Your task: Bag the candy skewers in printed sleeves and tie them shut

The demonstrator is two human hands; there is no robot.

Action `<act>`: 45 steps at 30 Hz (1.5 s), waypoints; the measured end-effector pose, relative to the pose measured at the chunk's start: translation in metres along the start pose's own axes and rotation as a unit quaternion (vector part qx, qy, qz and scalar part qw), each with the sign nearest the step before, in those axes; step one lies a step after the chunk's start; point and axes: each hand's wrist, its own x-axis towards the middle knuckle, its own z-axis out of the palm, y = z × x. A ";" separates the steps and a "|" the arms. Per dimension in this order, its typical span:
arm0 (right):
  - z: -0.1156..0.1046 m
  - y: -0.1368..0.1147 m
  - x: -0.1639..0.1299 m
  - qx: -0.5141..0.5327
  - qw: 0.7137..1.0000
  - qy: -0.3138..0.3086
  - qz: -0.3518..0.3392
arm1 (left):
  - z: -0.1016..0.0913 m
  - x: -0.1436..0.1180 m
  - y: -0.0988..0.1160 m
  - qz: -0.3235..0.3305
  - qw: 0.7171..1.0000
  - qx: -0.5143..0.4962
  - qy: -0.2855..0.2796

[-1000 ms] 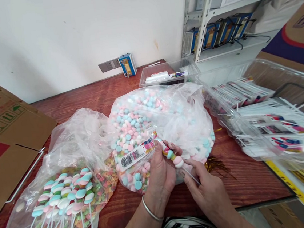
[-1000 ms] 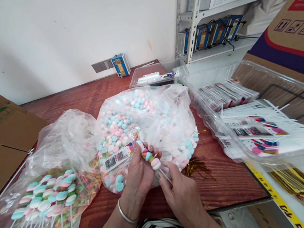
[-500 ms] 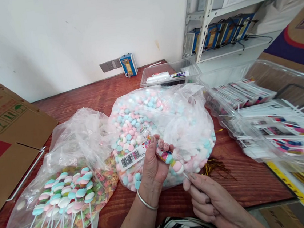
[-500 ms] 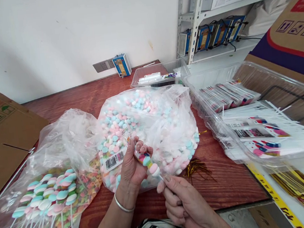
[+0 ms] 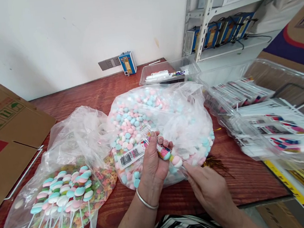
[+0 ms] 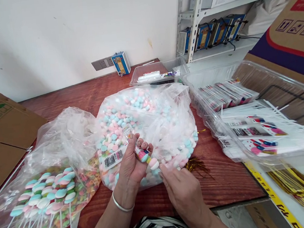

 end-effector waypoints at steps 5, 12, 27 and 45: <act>0.003 -0.025 -0.003 0.449 0.801 -0.188 0.348 | 0.001 -0.002 -0.001 0.012 1.000 -0.001 -0.016; 0.012 -0.001 0.008 0.022 0.999 0.018 0.018 | 0.000 -0.016 -0.031 0.006 0.999 0.025 0.021; 0.006 -0.008 0.001 0.214 0.965 -0.059 0.140 | 0.000 -0.008 -0.014 0.011 0.997 0.025 -0.065; 0.007 -0.010 0.005 0.320 0.911 -0.082 0.247 | -0.003 0.001 -0.003 0.028 0.998 0.032 -0.049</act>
